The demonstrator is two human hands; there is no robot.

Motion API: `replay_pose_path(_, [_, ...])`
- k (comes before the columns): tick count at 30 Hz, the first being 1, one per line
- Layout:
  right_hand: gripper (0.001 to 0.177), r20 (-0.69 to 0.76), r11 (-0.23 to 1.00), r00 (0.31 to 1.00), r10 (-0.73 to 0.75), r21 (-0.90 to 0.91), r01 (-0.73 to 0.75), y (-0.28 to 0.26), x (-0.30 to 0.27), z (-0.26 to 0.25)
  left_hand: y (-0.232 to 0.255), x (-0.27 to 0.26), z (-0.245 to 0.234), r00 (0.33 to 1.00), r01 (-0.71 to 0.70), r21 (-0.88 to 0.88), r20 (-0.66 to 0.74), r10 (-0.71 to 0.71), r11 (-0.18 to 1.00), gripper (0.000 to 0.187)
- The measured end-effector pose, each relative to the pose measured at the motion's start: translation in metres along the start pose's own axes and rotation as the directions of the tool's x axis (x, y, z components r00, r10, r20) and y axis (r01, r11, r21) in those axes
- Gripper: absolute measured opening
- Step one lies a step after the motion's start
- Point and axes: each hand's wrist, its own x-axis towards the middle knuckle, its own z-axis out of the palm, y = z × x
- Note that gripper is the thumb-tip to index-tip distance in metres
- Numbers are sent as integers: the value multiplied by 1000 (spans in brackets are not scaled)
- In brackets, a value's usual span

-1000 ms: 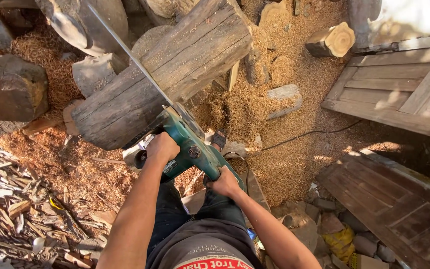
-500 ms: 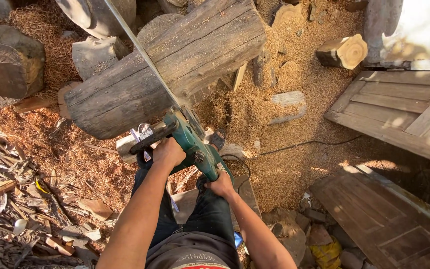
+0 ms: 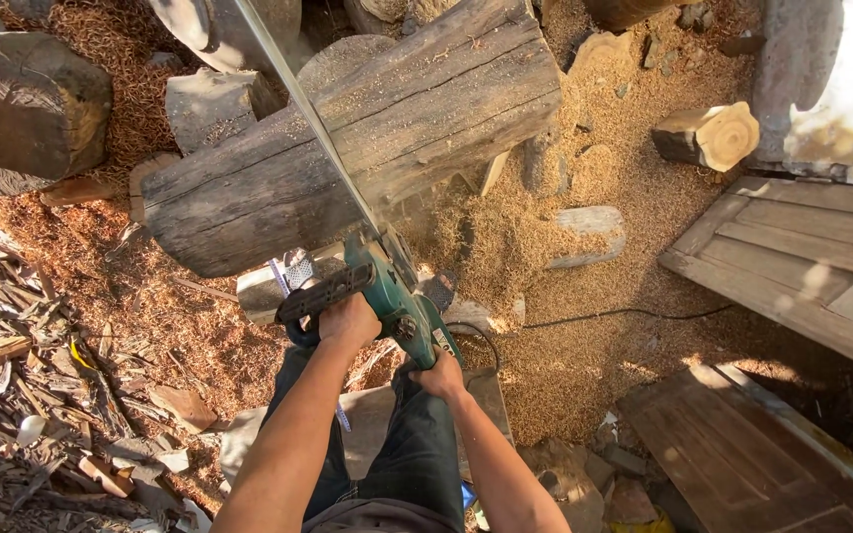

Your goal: Cutting a large wooden log using an electric chainsaw.

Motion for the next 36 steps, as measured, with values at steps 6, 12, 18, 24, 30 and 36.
replay_pose_path(6, [66, -31, 999, 999, -24, -32, 23, -3, 6, 3, -5, 10, 3, 999, -28, -7, -42, 27, 1000, 61])
replay_pose_path(12, [57, -108, 998, 993, -37, -57, 31, -22, -43, -10, -5, -3, -15, 999, -38, -3, -18, 38, 999, 43])
replay_pose_path(18, [46, -143, 999, 990, -17, -43, 11, -44, -73, -19, -9, 0, -21, 997, -81, -14, -14, 81, 997, 32])
replay_pose_path(24, [46, -151, 997, 988, 29, -60, -39, -48, -77, -17, -2, -16, -33, 992, -119, -203, -69, 107, 972, 63])
replay_pose_path(30, [44, -142, 995, 987, 74, -55, -83, -59, -84, -23, 15, -11, -39, 991, -14, -250, -135, -21, 968, 61])
replay_pose_path(36, [46, -119, 996, 990, 81, -15, -83, -66, -92, -24, 16, -9, -44, 990, 28, -255, -126, -62, 966, 55])
